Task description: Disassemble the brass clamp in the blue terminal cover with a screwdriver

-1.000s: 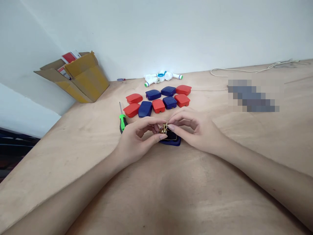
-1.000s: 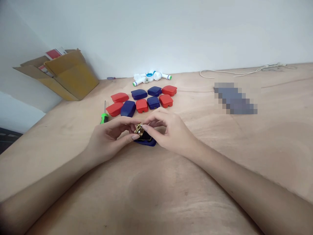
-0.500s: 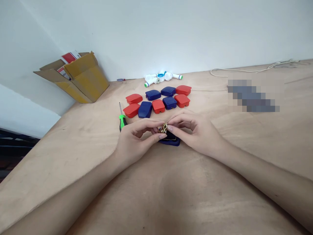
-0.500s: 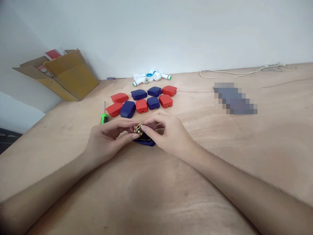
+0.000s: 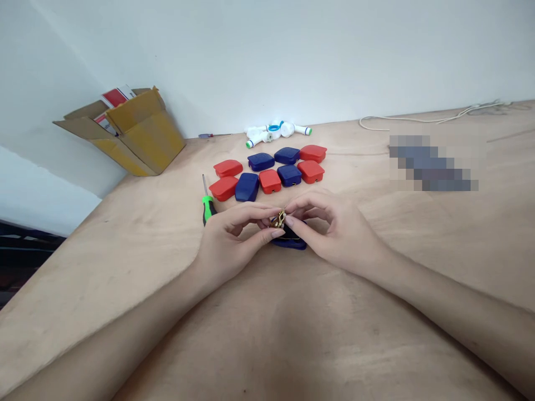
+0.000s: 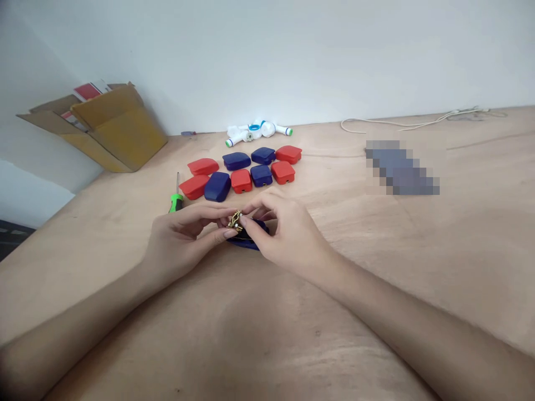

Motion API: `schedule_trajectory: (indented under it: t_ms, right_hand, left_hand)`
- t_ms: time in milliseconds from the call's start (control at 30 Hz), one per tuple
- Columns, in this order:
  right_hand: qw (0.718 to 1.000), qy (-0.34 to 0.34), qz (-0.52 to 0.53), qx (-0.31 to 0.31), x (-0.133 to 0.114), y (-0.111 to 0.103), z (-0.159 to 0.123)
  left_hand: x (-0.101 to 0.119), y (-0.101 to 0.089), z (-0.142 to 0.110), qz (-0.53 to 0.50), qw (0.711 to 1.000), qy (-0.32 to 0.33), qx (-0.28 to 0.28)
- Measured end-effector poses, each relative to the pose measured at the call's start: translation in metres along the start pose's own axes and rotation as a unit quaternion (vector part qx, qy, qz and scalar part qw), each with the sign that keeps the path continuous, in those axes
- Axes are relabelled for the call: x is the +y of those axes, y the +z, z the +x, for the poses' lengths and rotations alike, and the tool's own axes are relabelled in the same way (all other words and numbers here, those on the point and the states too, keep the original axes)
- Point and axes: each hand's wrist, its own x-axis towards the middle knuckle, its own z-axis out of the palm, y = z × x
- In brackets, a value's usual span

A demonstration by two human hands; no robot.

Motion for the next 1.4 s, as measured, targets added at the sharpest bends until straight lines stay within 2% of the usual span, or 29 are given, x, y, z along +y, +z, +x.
schedule_trajectory:
  t_ms: [133, 300, 467, 667, 867, 967, 1200, 1400]
  right_hand:
    - [0.999, -0.018, -0.026, 0.005, 0.0005, 0.0009, 0.0007]
    - [1.000, 0.000, 0.005, 0.015, 0.0020, 0.0031, 0.0006]
    - [0.999, -0.003, -0.029, 0.013, 0.0025, 0.0039, 0.0009]
    - [0.997, 0.050, 0.051, 0.022, 0.0064, 0.0075, 0.0008]
    - [0.999, 0.030, 0.020, 0.017, 0.0056, 0.0079, -0.0003]
    - [0.997, 0.049, 0.044, 0.028, 0.0056, 0.0083, -0.0005]
    - [0.999, 0.029, 0.001, 0.014, 0.0037, 0.0068, 0.0009]
    - [0.998, 0.048, 0.020, 0.028, 0.0057, 0.0076, -0.0002]
  left_hand:
    - [-0.0001, 0.0002, 0.0000, 0.023, 1.000, 0.006, 0.013]
    - [0.0000, 0.0003, -0.0004, 0.042, 0.999, 0.014, 0.022]
    - [-0.0002, 0.0005, -0.0003, 0.054, 0.998, 0.004, 0.031]
    - [0.0011, 0.0005, -0.0007, 0.053, 0.998, -0.006, 0.033]
    - [0.0021, 0.0014, -0.0011, 0.055, 0.997, -0.020, 0.042]
    - [0.0040, 0.0020, -0.0011, 0.053, 0.997, -0.034, 0.045]
    - [0.0076, 0.0033, -0.0017, 0.024, 0.996, -0.069, 0.050]
    - [0.0041, 0.0017, 0.0003, -0.003, 0.998, -0.061, 0.033]
